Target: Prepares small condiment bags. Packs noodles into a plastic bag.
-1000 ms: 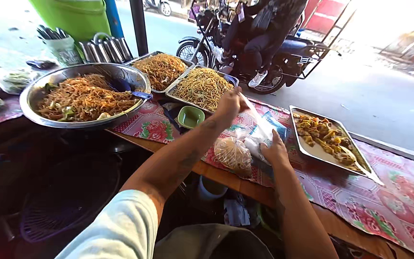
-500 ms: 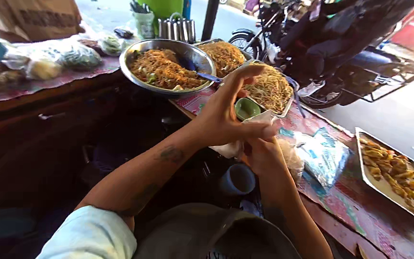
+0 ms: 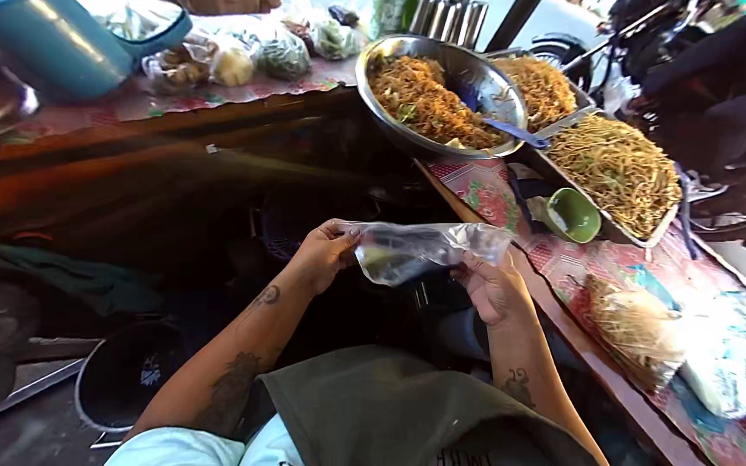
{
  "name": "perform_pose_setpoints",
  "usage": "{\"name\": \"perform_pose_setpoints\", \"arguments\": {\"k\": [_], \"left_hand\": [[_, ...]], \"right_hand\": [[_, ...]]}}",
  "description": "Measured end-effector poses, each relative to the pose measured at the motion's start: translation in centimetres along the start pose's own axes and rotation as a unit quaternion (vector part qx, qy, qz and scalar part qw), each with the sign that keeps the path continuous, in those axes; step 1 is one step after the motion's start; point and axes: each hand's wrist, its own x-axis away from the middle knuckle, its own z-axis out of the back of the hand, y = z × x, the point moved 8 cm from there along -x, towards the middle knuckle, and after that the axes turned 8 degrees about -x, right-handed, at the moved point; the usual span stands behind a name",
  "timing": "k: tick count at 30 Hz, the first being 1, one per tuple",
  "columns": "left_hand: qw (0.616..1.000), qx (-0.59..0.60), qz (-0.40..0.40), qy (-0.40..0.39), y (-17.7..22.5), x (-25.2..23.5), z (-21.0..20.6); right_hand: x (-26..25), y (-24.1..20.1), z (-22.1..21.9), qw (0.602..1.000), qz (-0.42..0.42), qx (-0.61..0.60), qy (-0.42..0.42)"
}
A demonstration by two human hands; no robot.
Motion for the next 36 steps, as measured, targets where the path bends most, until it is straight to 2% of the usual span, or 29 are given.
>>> {"name": "perform_pose_setpoints", "arguments": {"k": [1,2,3,4,5,6,7,8,10,14,17,18,20,22,24,25,27,31,33,35,36], "left_hand": [[1.000,0.004,0.000,0.024,-0.3,-0.1,0.7],[0.999,-0.007,-0.006,0.039,-0.5,-0.1,1.2],[0.998,-0.025,-0.018,0.052,-0.6,-0.1,1.5],[0.996,-0.046,-0.035,0.060,-0.7,0.0,1.7],[0.994,-0.069,-0.058,0.061,-0.5,0.3,1.7],[0.991,-0.092,-0.078,0.049,-0.3,0.6,1.4],[0.989,-0.109,-0.093,0.028,-0.3,1.0,1.0],[0.988,-0.118,-0.099,0.001,-0.3,1.4,0.4],[0.990,-0.114,-0.075,-0.044,-0.7,2.1,-0.7],[0.998,0.026,0.008,-0.062,-1.7,2.2,-0.9],[0.990,0.117,0.023,-0.074,-1.7,1.8,0.1],[0.991,0.111,0.009,-0.073,-1.0,1.8,0.5],[0.996,0.044,-0.036,-0.072,0.4,1.5,0.8],[0.993,-0.058,-0.060,-0.083,1.1,1.4,0.0],[0.982,-0.114,-0.054,-0.140,0.6,1.6,-1.9],[0.979,-0.112,-0.036,-0.163,0.1,1.8,-2.9],[0.982,-0.070,0.008,-0.176,-0.7,2.1,-4.2],[0.987,0.054,0.077,-0.127,-2.2,0.6,-3.6],[0.981,0.115,0.095,-0.122,-2.2,0.2,-3.1],[0.983,0.095,0.059,-0.146,-1.6,0.1,-3.4],[0.985,0.034,0.015,-0.171,-1.3,0.1,-4.0]], "right_hand": [[0.3,0.4,0.2,0.997,0.045,0.055,0.028],[1.3,0.2,0.2,0.983,0.126,0.127,0.046],[2.7,-0.4,-0.3,0.945,0.246,0.208,0.050],[4.5,-0.8,-1.3,0.892,0.368,0.261,0.043],[6.0,-0.9,-2.7,0.845,0.459,0.273,0.010],[7.0,-0.5,-4.2,0.828,0.492,0.264,-0.051],[7.4,0.3,-6.1,0.836,0.467,0.260,-0.126],[7.3,1.6,-7.7,0.858,0.406,0.253,-0.189],[6.4,4.1,-9.7,0.907,0.274,0.205,-0.245],[4.4,6.4,-8.7,0.975,0.115,0.055,-0.184],[3.5,6.9,-6.2,0.993,0.029,0.055,-0.099],[3.3,6.9,-5.2,0.995,0.018,0.076,-0.063],[3.3,6.3,-3.6,0.992,0.054,0.112,-0.012],[4.1,5.1,-4.1,0.987,0.108,0.112,-0.048],[5.1,4.7,-5.8,0.977,0.126,0.111,-0.135],[5.3,4.8,-6.5,0.972,0.132,0.113,-0.160],[5.3,5.1,-6.7,0.973,0.139,0.106,-0.147],[4.6,5.5,-4.1,0.991,0.067,0.088,-0.073],[4.2,5.6,-2.5,0.986,0.059,0.155,-0.032],[4.3,5.0,-1.5,0.938,0.107,0.329,-0.002],[4.7,4.6,-1.7,0.905,0.144,0.399,-0.012]]}}
